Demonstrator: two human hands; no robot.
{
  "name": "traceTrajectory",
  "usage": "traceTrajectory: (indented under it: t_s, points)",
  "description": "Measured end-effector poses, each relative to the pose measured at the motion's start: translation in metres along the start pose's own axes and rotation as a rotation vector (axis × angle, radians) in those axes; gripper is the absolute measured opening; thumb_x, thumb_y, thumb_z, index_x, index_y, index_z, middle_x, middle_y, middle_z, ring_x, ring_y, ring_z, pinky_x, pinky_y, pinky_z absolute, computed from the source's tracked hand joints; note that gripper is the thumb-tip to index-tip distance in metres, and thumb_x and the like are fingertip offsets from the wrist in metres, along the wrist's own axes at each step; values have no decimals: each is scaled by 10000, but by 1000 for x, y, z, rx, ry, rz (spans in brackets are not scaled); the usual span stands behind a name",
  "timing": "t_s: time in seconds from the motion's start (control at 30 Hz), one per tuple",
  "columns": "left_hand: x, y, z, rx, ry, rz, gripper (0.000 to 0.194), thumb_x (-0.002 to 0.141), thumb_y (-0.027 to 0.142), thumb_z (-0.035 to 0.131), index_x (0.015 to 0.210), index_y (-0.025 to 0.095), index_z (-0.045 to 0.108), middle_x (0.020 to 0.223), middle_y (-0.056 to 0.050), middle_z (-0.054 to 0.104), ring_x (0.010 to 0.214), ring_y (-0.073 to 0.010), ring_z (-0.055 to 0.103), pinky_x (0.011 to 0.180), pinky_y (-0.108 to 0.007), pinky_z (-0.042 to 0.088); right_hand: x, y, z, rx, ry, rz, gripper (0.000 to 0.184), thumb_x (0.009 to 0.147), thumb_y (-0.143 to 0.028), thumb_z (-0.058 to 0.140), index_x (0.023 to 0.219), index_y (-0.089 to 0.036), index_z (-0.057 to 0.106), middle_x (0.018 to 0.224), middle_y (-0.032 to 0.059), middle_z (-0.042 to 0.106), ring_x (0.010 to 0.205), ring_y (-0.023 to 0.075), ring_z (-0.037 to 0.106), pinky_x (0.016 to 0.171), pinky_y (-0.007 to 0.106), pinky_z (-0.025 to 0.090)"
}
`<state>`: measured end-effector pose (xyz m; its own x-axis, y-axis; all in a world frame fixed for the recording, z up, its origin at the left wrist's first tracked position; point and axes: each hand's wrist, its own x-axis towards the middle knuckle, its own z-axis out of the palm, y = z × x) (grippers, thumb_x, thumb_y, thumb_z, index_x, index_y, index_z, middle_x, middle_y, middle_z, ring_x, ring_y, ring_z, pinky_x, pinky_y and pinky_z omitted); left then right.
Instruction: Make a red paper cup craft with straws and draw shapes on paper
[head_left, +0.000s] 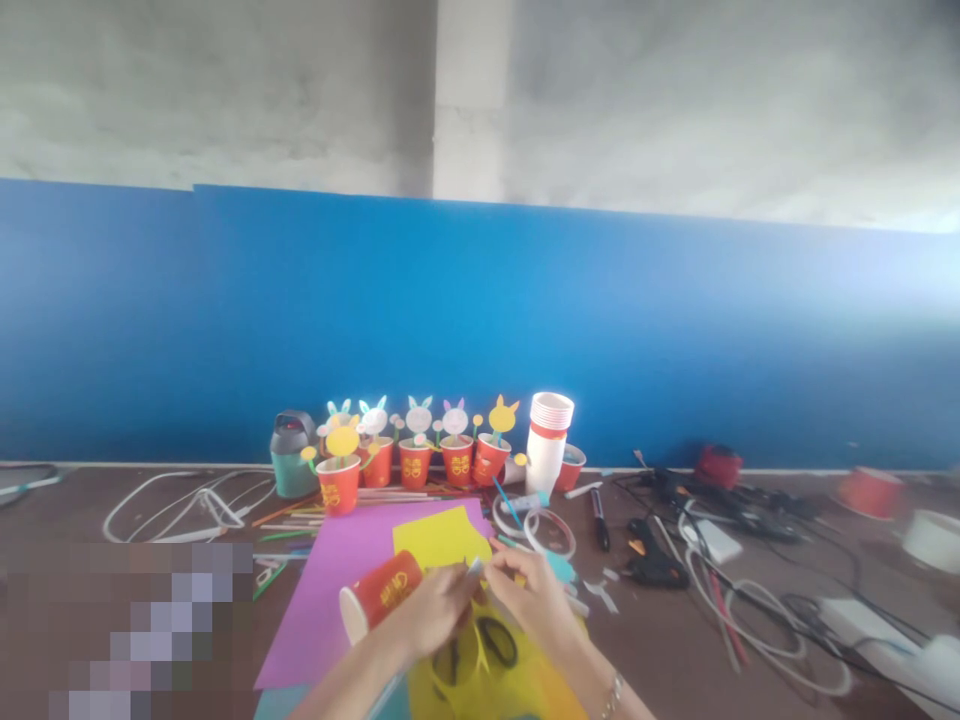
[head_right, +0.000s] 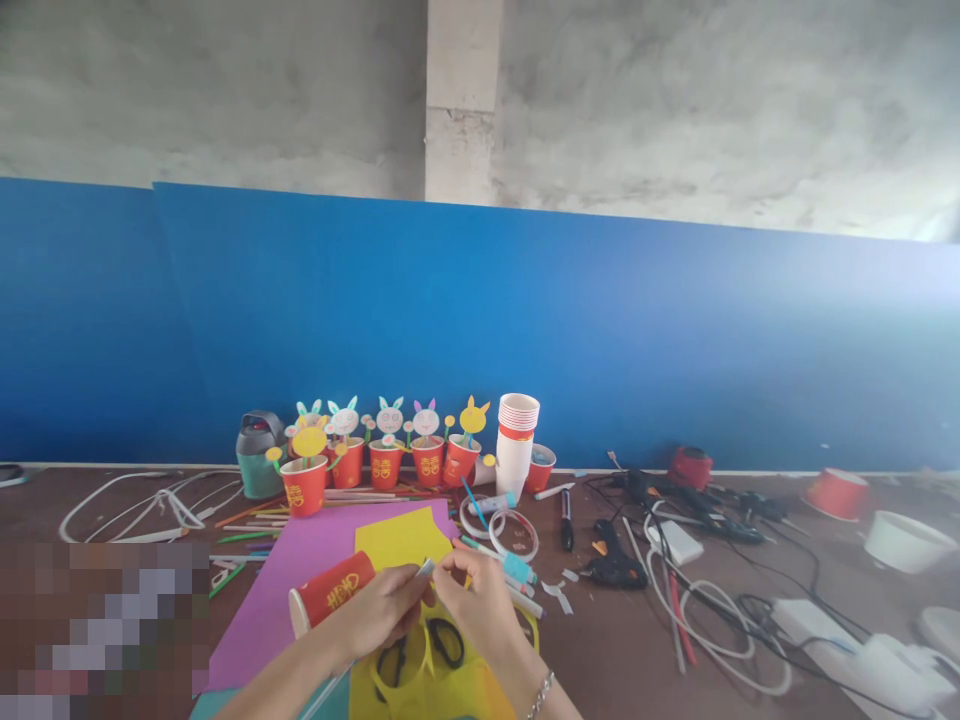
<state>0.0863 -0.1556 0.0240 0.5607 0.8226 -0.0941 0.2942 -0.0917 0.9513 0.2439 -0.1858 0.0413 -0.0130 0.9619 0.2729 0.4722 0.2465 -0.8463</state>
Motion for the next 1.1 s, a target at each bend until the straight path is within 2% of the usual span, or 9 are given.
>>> traceTrajectory:
  t_s: [0.13, 0.27, 0.5, 0.7, 0.83, 0.93, 1.1]
  points:
    - [-6, 4, 2, 201, 77, 130, 302, 890, 385, 389, 721, 175, 523, 614, 13, 499, 591, -132, 469, 560, -233, 334, -1, 3, 3, -86, -5, 25, 257, 756, -234, 499, 547, -167, 633, 508, -6, 558, 542, 149, 511, 608, 251, 424]
    - [-7, 5, 4, 242, 71, 175, 239, 889, 289, 353, 772, 183, 533, 705, -22, 570, 682, -166, 539, 612, -235, 372, -3, 3, 4, -129, -8, 37, 248, 747, -211, 475, 552, -168, 623, 500, -11, 535, 533, 138, 486, 541, 232, 365]
    - [-8, 6, 4, 281, 69, 156, 229, 888, 284, 349, 753, 196, 512, 744, -42, 614, 712, -185, 577, 618, -241, 381, -3, 6, 5, -220, 9, 7, 216, 727, -211, 489, 549, -169, 605, 507, -13, 538, 519, 130, 473, 533, 233, 335]
    - [-11, 9, 6, 413, 116, 155, 284, 898, 234, 256, 747, 209, 494, 765, -58, 613, 745, -195, 576, 698, -263, 393, -2, 5, 5, -257, 21, 3, 225, 739, -215, 479, 555, -172, 601, 525, -5, 566, 525, 131, 483, 561, 237, 351]
    - [-7, 3, 6, 432, 141, 174, 285, 914, 263, 262, 723, 219, 468, 707, -39, 592, 661, -181, 554, 642, -262, 370, -2, 3, 4, -246, 6, 9, 224, 731, -197, 481, 565, -166, 628, 530, 0, 569, 535, 133, 492, 544, 230, 342]
    - [-4, 0, 6, 411, 179, 186, 283, 913, 244, 269, 694, 222, 446, 660, -19, 572, 607, -167, 534, 601, -260, 344, -3, -1, 3, -236, 0, 18, 263, 767, -251, 490, 580, -162, 652, 531, 2, 570, 538, 137, 494, 555, 236, 350]
    - [-7, 1, 6, 352, 259, 203, 269, 923, 270, 282, 743, 213, 473, 704, -18, 599, 640, -161, 558, 601, -255, 339, -5, -8, 5, -216, 15, 94, 297, 774, -395, 555, 701, -159, 720, 571, 16, 611, 568, 166, 535, 563, 253, 374]
